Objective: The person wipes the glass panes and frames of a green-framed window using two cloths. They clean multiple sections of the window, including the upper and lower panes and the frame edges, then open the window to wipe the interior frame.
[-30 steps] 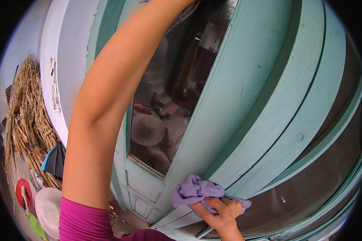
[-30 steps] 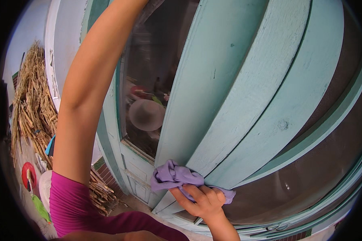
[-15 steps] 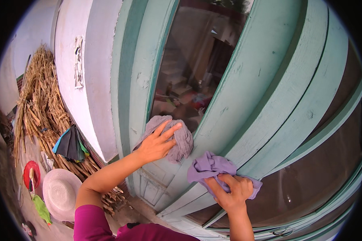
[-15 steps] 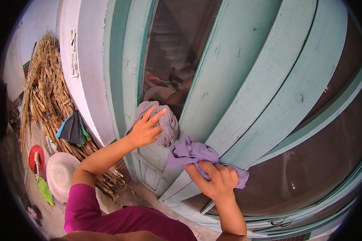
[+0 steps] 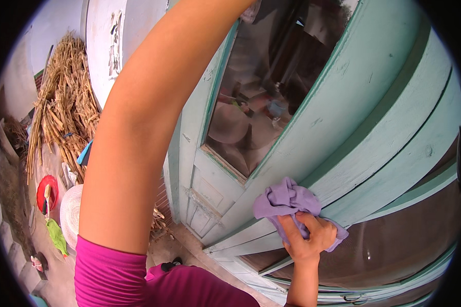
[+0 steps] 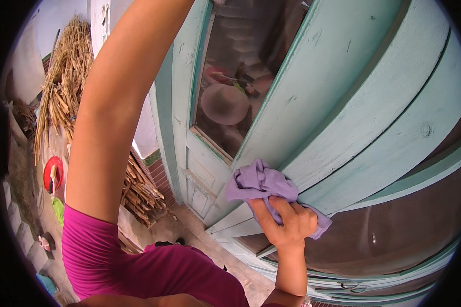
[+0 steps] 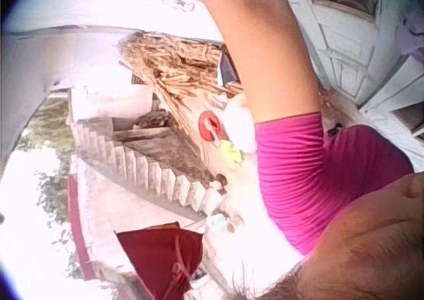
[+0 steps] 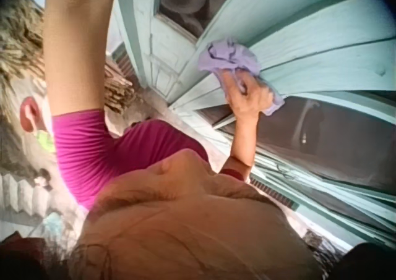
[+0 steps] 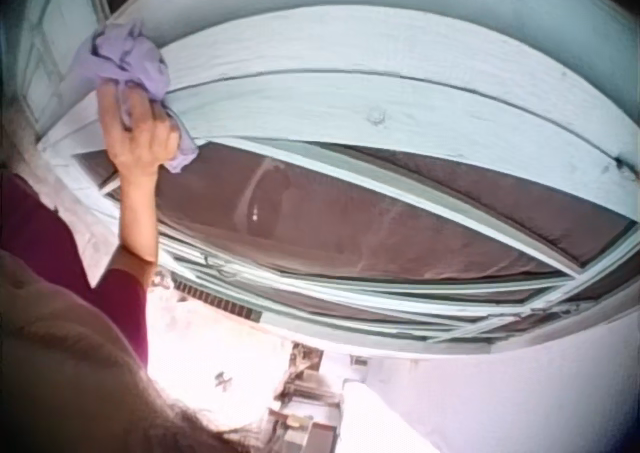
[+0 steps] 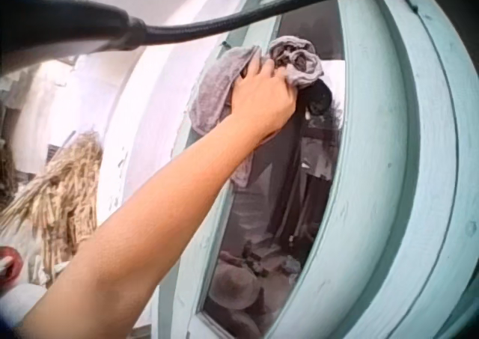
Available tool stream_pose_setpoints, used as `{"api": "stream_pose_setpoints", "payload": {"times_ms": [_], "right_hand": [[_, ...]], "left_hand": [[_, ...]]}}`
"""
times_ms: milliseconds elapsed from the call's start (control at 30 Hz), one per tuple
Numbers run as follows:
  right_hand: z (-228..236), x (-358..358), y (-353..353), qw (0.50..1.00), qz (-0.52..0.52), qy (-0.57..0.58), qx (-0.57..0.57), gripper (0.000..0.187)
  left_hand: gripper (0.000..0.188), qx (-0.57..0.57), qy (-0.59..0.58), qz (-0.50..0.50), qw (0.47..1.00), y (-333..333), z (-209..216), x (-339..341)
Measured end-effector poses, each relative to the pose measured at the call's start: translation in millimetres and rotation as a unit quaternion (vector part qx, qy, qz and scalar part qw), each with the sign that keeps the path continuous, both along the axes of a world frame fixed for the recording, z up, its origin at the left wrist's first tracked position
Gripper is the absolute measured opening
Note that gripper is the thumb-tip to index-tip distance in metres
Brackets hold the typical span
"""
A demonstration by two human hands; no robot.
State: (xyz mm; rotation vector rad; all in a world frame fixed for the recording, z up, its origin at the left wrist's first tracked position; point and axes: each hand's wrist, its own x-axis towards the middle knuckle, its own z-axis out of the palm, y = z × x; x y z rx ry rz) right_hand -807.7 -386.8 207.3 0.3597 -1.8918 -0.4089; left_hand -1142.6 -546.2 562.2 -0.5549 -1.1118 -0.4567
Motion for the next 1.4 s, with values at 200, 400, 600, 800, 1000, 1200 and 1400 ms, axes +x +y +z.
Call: {"api": "stream_pose_setpoints", "payload": {"times_ms": [200,400,600,800,1000,1200,1400], "right_hand": [[-6.5,-1.7,2.0,1.0,0.001,-0.016,-0.002,0.053],[-3.7,-1.2,4.8,1.0,0.005,-0.021,0.006,0.055],[-3.0,-2.3,5.4,0.999,0.015,-0.033,0.004,0.058],[-5.5,-2.7,5.7,1.0,0.0,-0.027,0.004,0.059],[-4.8,-2.6,2.3,1.0,0.008,-0.012,-0.011,0.029],[-7.7,-3.2,6.2,1.0,0.008,-0.009,0.008,0.033],[-5.3,-4.1,6.5,1.0,0.011,-0.017,0.01,0.038]], "left_hand": [[0.037,-0.09,-0.175,-0.092,0.976,-19.4,-263.8,44.6],[0.036,-0.155,-0.423,-0.068,0.89,-54.4,-498.8,98.6],[0.024,-0.079,-0.432,-0.132,0.889,-27.4,-500.2,104.0],[0.037,-0.1,-0.207,-0.197,0.953,23.9,-304.9,77.6],[0.046,-0.013,-0.142,-0.227,0.963,34.0,-175.1,63.1],[0.041,-0.077,-0.212,-0.243,0.944,38.8,-331.6,101.1],[0.032,-0.275,-0.271,-0.22,0.896,-26.1,-489.8,109.8]]}}
